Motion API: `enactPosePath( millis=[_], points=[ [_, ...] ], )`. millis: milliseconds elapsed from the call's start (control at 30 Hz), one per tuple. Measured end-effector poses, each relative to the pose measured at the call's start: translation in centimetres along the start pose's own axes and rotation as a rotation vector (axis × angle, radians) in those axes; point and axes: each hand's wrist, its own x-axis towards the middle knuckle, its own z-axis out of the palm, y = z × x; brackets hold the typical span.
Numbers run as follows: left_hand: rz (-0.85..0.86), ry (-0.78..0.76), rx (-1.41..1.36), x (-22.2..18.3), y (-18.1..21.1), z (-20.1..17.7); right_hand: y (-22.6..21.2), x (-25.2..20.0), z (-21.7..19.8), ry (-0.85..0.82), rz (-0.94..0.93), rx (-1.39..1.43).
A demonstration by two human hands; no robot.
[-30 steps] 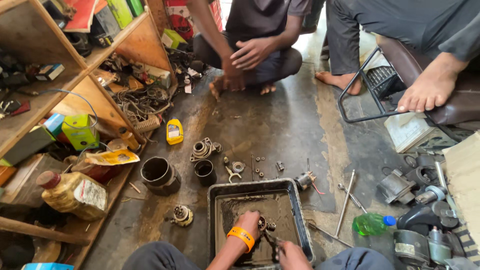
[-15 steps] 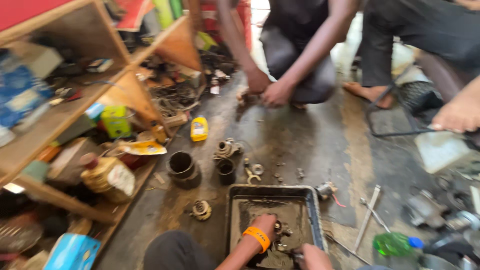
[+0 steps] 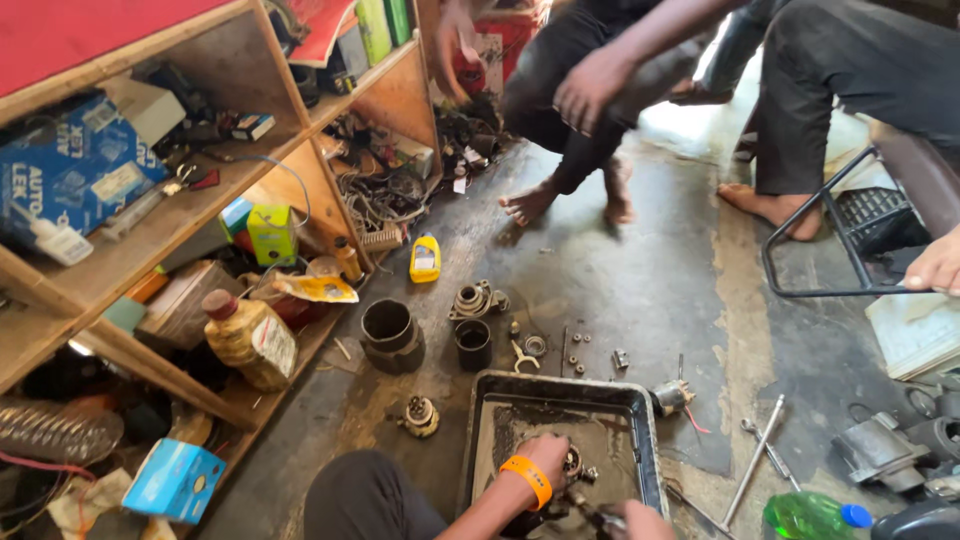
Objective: The person sits on the floor and uses a metal tool to scrape and clean a cylindrical mechanical part submerged in a tray of dark liquid. They then pour a green liquid from a plastic bottle onto the part to rinse it.
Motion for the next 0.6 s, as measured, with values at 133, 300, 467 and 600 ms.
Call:
enactPosePath(
  millis=[133, 300, 467, 600],
  points=[
    [0.026, -0.035, 0.006, 0.2, -0.1, -0.7, 1.9, 1.5, -1.7, -0.056, 0.088, 0.210],
    [0.026, -0.049, -0.057, 0.7, 0.8, -2.1, 0.9, 2.5, 1.4, -0.024, -0.119, 0.577],
    [0.067, -0.023, -0.071, 0.2, 0.7, -1.9, -1.0, 1.8, 3.7, 0.165, -0.020, 0.418],
    [0.131, 0.006, -0.068, 0.8, 0.2, -1.1, -1.4, 1.7, 3.2, 0.061, 0.005, 0.579]
  ],
)
